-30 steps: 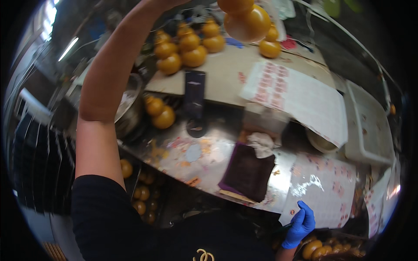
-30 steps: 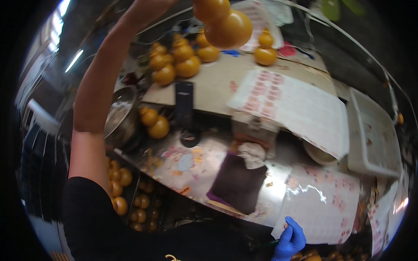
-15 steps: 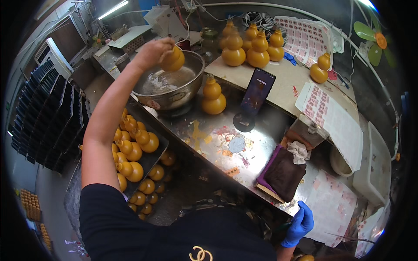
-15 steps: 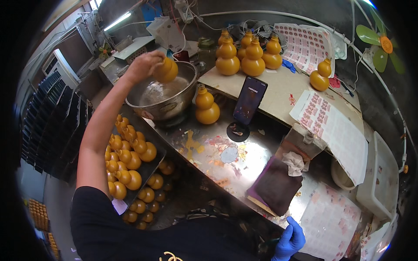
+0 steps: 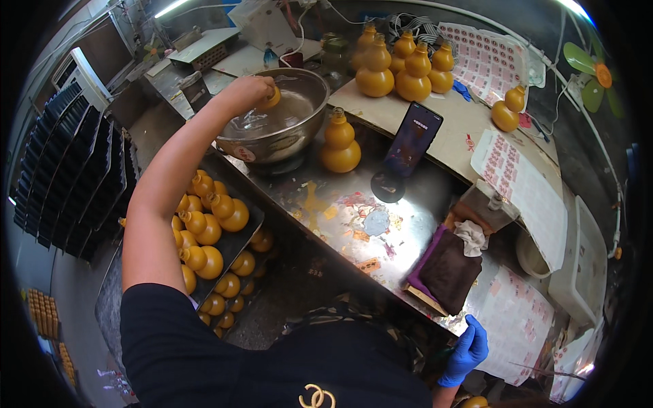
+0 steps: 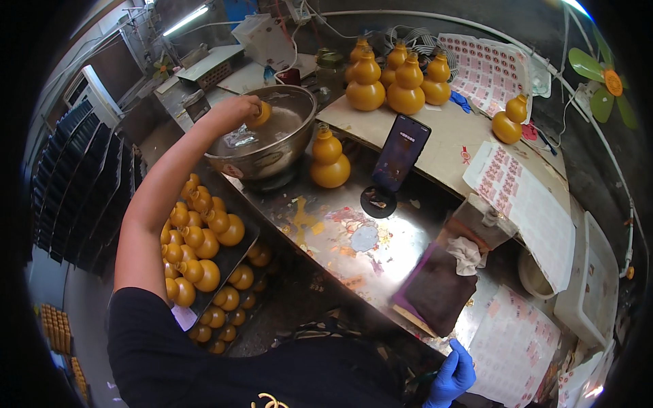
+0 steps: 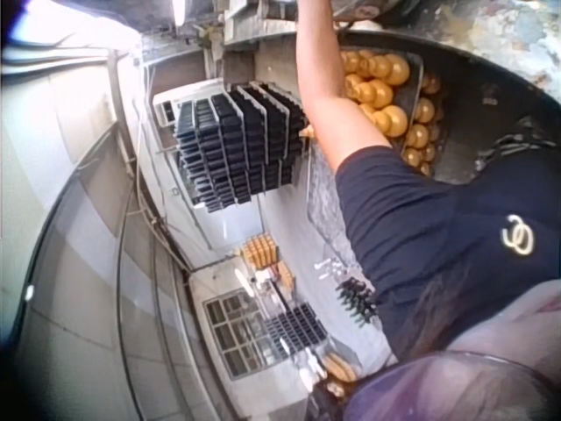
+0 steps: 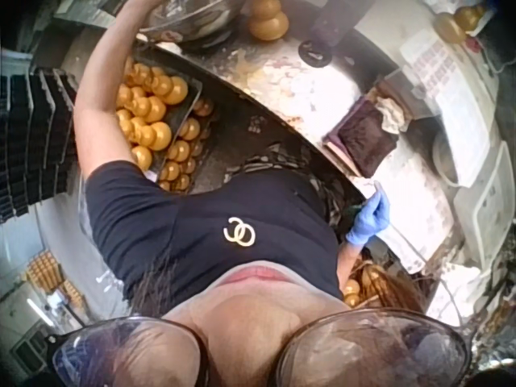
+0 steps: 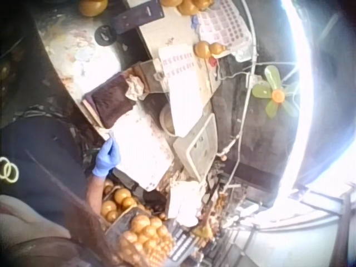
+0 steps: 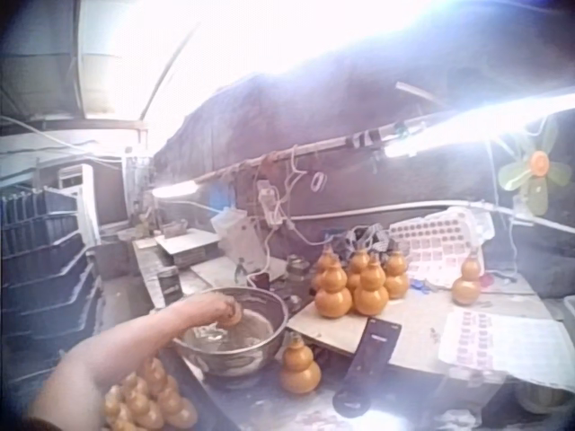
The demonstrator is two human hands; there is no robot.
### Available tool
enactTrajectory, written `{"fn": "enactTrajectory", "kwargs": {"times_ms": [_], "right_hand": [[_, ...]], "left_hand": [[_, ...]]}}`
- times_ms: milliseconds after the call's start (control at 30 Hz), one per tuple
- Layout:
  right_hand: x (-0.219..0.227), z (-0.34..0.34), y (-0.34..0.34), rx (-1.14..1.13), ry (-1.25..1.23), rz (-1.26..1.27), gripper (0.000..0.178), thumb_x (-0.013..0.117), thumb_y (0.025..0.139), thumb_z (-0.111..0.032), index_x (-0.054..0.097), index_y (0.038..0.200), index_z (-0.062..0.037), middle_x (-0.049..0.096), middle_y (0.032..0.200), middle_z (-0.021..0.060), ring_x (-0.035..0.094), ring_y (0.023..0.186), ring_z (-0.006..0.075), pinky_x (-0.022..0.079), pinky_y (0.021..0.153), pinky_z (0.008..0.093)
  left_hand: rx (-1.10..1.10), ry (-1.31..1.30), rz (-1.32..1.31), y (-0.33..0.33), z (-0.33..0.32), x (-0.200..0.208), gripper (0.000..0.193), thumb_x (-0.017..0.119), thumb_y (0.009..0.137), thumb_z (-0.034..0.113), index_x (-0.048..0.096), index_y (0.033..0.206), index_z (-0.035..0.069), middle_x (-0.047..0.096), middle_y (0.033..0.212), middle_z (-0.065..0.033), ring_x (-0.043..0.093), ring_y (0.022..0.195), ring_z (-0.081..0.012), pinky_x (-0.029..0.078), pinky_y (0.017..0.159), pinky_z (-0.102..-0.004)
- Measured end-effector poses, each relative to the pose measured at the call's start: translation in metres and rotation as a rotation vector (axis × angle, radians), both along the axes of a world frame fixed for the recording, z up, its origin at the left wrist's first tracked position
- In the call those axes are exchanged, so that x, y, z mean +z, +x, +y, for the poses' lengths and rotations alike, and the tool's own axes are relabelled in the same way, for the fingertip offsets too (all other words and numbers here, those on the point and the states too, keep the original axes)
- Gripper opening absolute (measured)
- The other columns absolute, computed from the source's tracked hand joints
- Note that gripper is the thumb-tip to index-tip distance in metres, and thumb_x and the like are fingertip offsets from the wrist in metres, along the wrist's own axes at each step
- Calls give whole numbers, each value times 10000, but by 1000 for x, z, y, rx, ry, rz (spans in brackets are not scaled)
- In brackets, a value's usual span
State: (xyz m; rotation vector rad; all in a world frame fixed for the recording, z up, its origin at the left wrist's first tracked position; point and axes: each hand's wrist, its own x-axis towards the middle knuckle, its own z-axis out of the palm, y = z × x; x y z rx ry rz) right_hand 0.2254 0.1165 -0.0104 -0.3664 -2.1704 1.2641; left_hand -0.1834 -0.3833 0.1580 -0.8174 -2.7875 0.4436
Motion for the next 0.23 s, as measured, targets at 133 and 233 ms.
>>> {"fn": "enactTrajectory", "kwargs": {"times_ms": [133, 233], "right_hand": [[-12, 7, 0, 13, 71, 31, 190, 522, 942, -52, 666, 1038, 26, 521, 699, -39, 367, 560, 28, 289, 519, 204], [-13, 10, 3, 7, 81, 15, 192, 520, 943, -52, 667, 1043, 22, 539, 714, -33, 373, 562, 30, 293, 519, 207]], "left_hand": [[13, -21, 150, 1, 0, 5, 146, 614, 806, 215, 643, 835, 76, 577, 1007, -92, 622, 858, -282, 493, 748, -406], [-32, -11, 233, 1, 8, 12, 197, 626, 828, 254, 646, 961, 109, 567, 1021, -107, 571, 1027, -283, 426, 899, -402]]}}
